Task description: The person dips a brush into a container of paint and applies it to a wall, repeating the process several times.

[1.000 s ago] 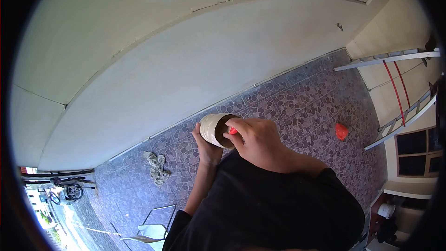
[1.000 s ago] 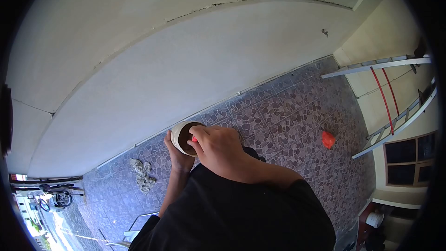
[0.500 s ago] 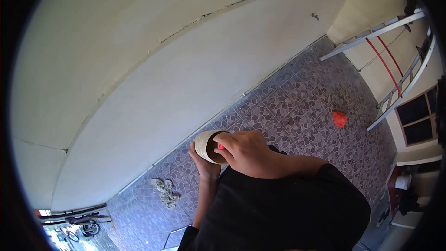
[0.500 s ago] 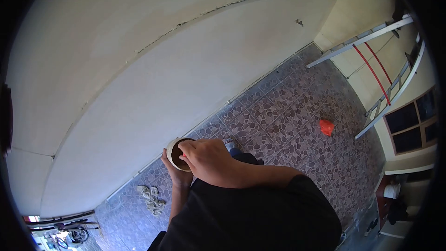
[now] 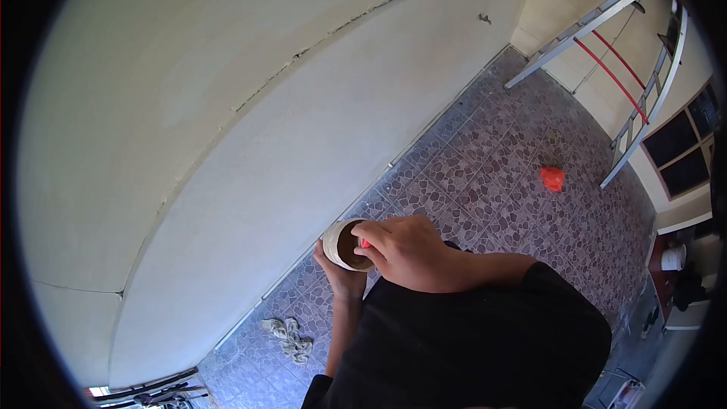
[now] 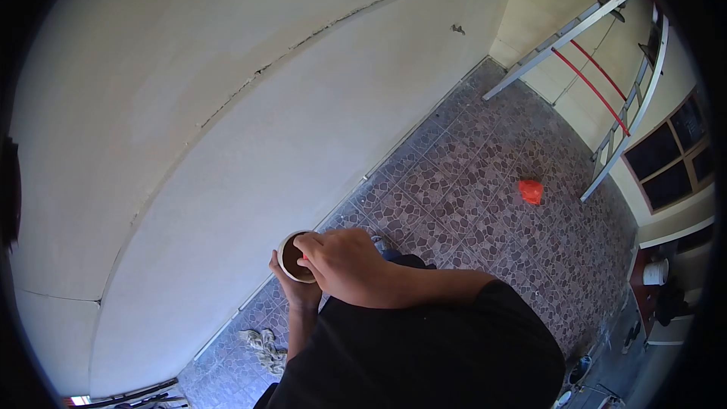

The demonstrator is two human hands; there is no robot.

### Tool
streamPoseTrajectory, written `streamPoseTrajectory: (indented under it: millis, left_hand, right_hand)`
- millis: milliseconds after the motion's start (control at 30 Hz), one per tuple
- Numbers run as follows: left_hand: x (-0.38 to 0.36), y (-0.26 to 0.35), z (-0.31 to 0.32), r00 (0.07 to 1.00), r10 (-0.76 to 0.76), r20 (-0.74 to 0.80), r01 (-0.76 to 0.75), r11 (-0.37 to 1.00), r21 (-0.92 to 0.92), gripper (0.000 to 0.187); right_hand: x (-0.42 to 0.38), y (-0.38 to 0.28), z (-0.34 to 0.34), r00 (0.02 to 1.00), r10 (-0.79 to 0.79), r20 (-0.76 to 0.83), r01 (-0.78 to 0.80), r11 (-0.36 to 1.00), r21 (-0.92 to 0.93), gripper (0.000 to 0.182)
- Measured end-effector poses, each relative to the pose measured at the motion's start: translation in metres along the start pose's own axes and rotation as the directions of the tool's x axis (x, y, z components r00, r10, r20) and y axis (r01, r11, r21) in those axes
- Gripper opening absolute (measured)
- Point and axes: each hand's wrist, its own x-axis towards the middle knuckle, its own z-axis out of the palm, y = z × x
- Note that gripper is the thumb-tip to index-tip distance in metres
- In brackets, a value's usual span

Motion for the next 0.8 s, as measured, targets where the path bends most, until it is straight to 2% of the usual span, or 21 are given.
streamPoseTrajectory:
  millis: [100, 167, 300, 367, 467, 800]
  left_hand:
    - [0.004, -0.004, 0.004, 1.0, -0.008, -0.003, 0.008, 1.0, 0.001, 0.068]
    - [0.008, -0.008, 0.003, 1.0, -0.007, 0.001, 0.007, 1.0, 0.019, 0.068]
    - [0.009, -0.013, 0.0, 1.0, -0.006, 0.011, 0.006, 1.0, 0.002, 0.068]
    - [0.009, -0.017, -0.001, 1.0, 0.01, 0.014, -0.01, 1.0, 0.005, 0.068]
    - [0.006, -0.016, 0.007, 1.0, -0.024, -0.018, 0.024, 0.999, -0.028, 0.066]
    - [0.0, -0.025, 0.013, 0.999, -0.009, 0.05, 0.012, 0.998, -0.059, 0.069]
  right_hand:
    - [-0.001, 0.004, -0.004, 0.996, 0.013, -0.086, -0.011, 1.0, 0.021, 0.021]
    - [-0.003, 0.013, 0.005, 1.0, 0.021, 0.011, -0.021, 1.0, -0.002, 0.022]
    - [-0.004, 0.01, -0.005, 0.998, 0.05, -0.032, -0.049, 0.998, 0.032, 0.022]
    - [-0.003, 0.019, 0.0, 0.995, 0.08, 0.054, -0.078, 0.996, -0.038, 0.022]
    - [-0.004, 0.015, -0.008, 0.998, 0.062, -0.003, -0.062, 0.998, 0.023, 0.022]
    - [-0.008, 0.013, -0.012, 0.999, 0.036, 0.04, -0.037, 0.999, 0.008, 0.025]
